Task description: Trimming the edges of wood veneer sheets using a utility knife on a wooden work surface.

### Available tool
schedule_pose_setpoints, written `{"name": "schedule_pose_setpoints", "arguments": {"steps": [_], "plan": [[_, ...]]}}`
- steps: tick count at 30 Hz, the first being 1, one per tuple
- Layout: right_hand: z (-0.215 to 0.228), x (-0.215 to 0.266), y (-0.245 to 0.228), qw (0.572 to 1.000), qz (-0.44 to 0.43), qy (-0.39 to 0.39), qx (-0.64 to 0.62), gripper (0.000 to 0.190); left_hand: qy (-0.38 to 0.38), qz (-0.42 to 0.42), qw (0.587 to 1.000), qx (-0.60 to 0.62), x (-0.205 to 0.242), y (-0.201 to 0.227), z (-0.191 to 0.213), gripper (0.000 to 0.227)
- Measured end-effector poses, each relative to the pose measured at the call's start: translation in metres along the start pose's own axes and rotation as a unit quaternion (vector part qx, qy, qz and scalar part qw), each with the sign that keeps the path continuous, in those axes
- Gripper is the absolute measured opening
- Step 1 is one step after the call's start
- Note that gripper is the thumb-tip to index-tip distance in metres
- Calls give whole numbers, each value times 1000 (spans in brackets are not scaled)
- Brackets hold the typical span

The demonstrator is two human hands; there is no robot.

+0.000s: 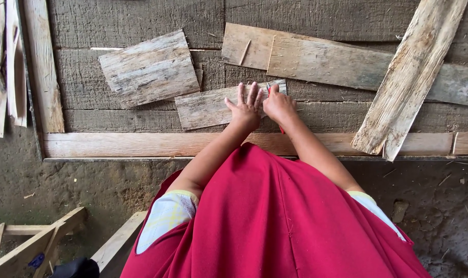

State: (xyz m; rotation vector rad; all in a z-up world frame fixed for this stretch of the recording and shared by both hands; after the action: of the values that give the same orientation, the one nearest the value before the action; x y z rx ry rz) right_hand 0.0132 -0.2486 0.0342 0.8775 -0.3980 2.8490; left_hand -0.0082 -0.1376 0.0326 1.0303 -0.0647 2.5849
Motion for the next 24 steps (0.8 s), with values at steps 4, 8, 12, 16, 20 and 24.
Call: {"name": "schedule_pose_setpoints", "arguments": {"steps": [4, 8, 12, 16, 20, 24], "plan": [[-12, -1, 3, 999, 14, 11, 28, 40, -8, 1, 1000, 11, 6, 2, 7, 79], [-24, 6, 8, 999, 14, 28, 44, 40, -9, 1, 1000, 1, 3, 2, 0, 81], [-24, 23, 11, 1000, -10, -6, 11, 44, -22, 7, 1000, 1, 6, 3, 6, 78], [-16, 47, 5, 1000, -13, -13, 12, 48, -31, 14, 999, 5, -1, 7, 0, 77], [-26, 57, 10, 1000, -11, -7, 24, 47, -40, 25, 999, 15, -17, 8, -14, 78], [-49, 54, 25, 1000, -10, 13, 9, 47, -42, 32, 998, 15, -11, 9, -9, 68]]}}
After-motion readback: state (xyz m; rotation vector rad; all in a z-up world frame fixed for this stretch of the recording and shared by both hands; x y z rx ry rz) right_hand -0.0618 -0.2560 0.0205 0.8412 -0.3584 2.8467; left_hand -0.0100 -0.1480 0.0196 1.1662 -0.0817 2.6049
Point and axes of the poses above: each hand's wrist, its own x-axis away from the middle knuckle, its own z-axis out of the back of the hand, y = z × x, the point moved 6 cm from there along -x, towards the middle knuckle, and after that the axes turned 3 degrees about y, right-handed, at the moved point
